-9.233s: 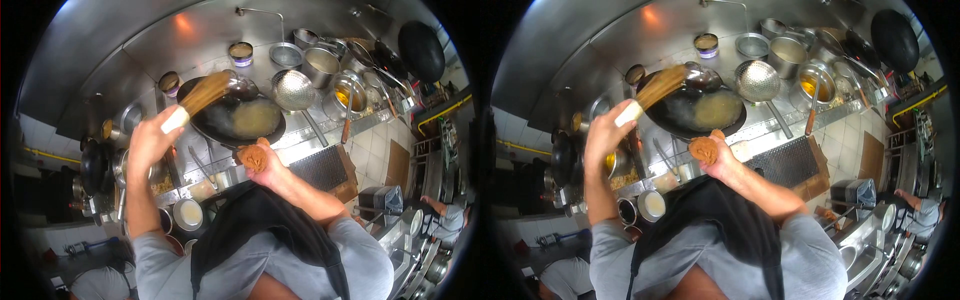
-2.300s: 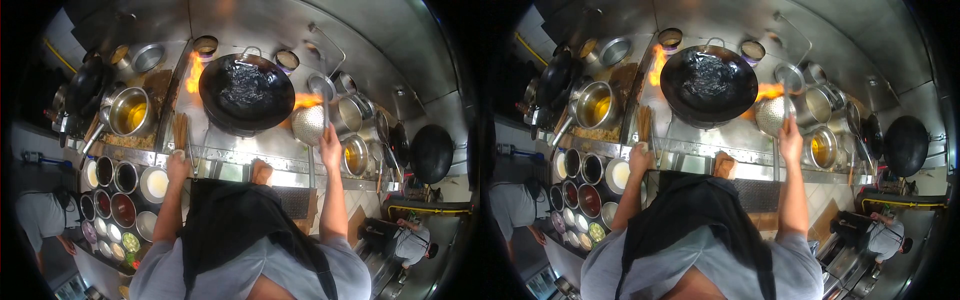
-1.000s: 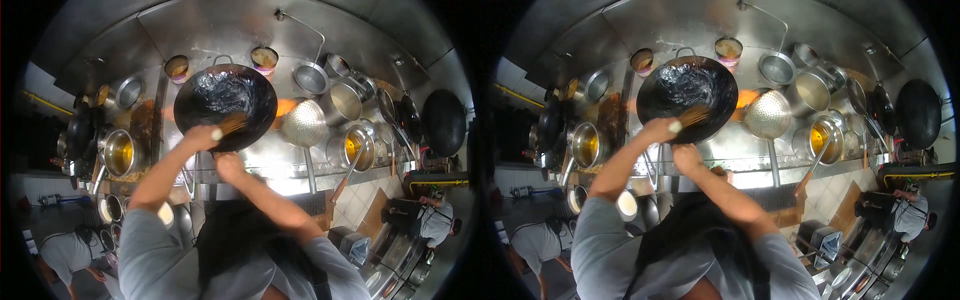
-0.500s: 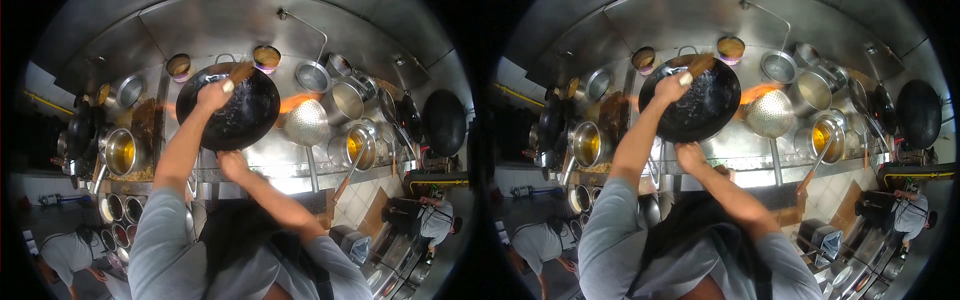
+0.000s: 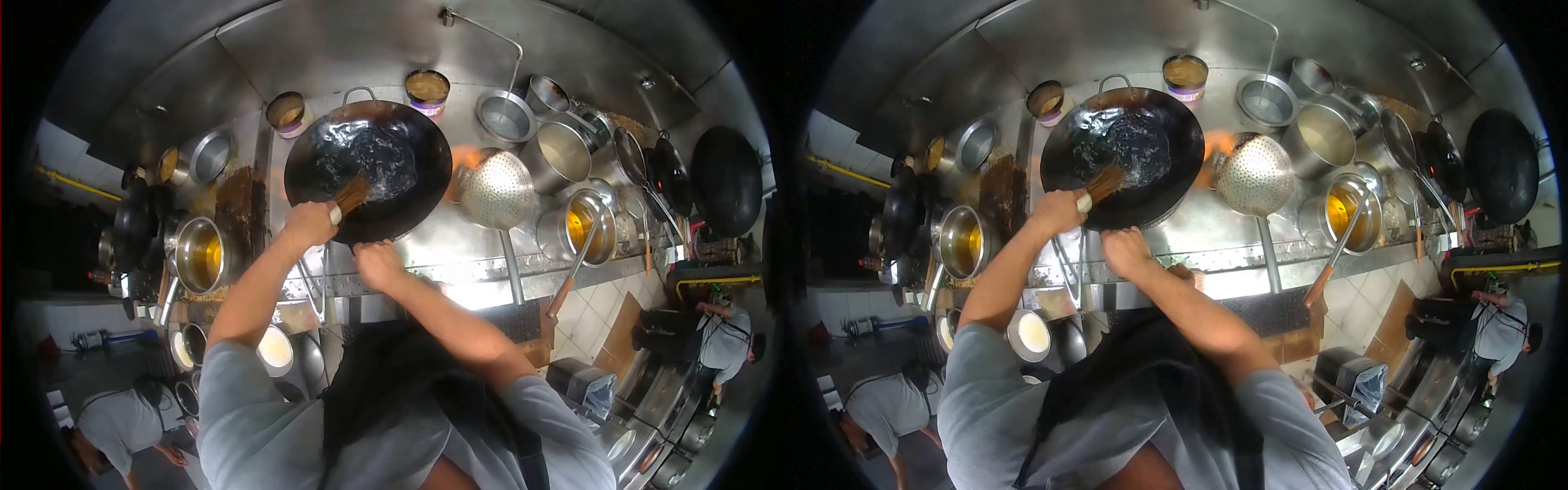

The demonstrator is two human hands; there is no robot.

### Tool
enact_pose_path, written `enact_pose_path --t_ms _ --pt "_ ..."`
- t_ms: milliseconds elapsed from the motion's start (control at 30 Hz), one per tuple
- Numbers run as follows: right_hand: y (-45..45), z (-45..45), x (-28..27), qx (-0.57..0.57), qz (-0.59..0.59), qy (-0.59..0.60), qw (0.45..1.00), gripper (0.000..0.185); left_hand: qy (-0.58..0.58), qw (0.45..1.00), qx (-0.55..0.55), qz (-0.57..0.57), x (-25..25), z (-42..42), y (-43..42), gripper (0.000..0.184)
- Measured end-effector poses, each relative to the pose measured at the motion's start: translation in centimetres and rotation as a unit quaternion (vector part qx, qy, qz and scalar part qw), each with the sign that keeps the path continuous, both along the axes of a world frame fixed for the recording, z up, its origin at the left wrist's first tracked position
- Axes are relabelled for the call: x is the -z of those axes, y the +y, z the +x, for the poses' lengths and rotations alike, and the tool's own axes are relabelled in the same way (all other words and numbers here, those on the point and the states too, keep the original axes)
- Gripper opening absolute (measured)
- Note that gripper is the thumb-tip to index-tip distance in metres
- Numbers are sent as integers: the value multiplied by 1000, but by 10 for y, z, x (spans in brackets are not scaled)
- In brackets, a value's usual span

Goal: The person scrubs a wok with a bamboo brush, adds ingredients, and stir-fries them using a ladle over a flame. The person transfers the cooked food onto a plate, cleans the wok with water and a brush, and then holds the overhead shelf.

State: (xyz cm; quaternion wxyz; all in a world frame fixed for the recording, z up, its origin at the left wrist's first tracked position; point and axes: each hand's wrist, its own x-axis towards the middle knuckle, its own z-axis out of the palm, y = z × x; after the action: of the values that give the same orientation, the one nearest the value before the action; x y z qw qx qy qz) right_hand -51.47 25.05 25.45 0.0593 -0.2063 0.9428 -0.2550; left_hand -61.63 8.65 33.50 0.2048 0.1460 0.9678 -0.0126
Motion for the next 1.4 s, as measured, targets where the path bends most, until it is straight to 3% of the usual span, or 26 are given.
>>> enact_pose_path --t_ms 100,233,300,367,433,500,533,567,600,700,767,833,900,967,1000,1033,1100,1167,1200,1233,1267,1300,1333,1367,1400 --pt "1 0 -1 0 -1 -2 1000 19 12 1000 8 26 6 -28 7 42" --pt "-1 0 -12 22 -13 -19 999 21 86 967 -132 199 57 -95 48 43" --pt "2 1 -13 17 2 -27 999 22 -122 920 -203 312 47 -77 78 41" --pt "3 0 -16 10 3 -21 1000 22 -142 911 -91 376 37 -39 75 39" --pt "2 -2 -14 1 3 -16 1000 22 -208 934 -17 290 -1 -6 41 49" --pt "-5 -9 -5 -5 35 -40 999 22 -97 983 44 152 -11 7 -8 49" --pt "-7 -8 -6 -7 35 -41 999 22 -89 993 61 53 14 -15 -35 48" --pt "-9 -9 -8 -1 48 -69 996 22 -52 999 -7 -5 -6 -22 -37 45" --pt "-12 -11 -12 5 63 -95 993 23 14 999 -24 -19 8 -41 -42 39" --pt "-11 -11 -22 22 62 -123 990 22 60 982 -140 110 39 -64 12 40" --pt "-12 -11 -20 24 58 -109 992 24 -7 955 -158 250 93 -60 48 39" --pt "-15 -12 -24 31 72 -121 990 28 -160 911 -132 357 64 -29 61 46" --pt "-17 -12 -24 37 70 -115 990 29 -190 934 -17 302 22 -2 26 45" --pt "-14 -8 -28 42 92 -109 989 29 -215 967 38 133 -32 17 -25 48" --pt "-10 -3 -29 48 96 -87 990 28 -186 976 29 109 -33 14 -65 49" --pt "-4 1 -31 44 98 -86 990 28 -158 986 -32 42 -86 25 -81 50" --pt "11 11 -36 47 109 -4 993 22 -7 996 -35 -80 -97 13 -128 54" --pt "34 33 -67 34 85 83 992 17 168 982 -86 7 -95 27 -159 41" --pt "44 45 -80 41 62 88 993 18 174 980 -99 16 -92 34 -171 52" --pt "53 58 -90 52 40 91 994 20 175 979 -108 19 -88 43 -183 52" --pt "60 72 -98 65 19 94 993 22 114 957 -214 161 -81 58 -192 57" --pt "66 83 -104 77 -1 96 992 23 50 900 -312 300 -70 74 -201 61" --pt "70 91 -110 96 -16 108 989 22 65 852 -343 390 -36 87 -211 68" --pt "71 97 -115 114 -33 119 986 21 12 838 -367 403 -23 105 -212 67" --pt "67 100 -121 165 -96 102 976 19 42 819 -388 421 5 123 -208 67"
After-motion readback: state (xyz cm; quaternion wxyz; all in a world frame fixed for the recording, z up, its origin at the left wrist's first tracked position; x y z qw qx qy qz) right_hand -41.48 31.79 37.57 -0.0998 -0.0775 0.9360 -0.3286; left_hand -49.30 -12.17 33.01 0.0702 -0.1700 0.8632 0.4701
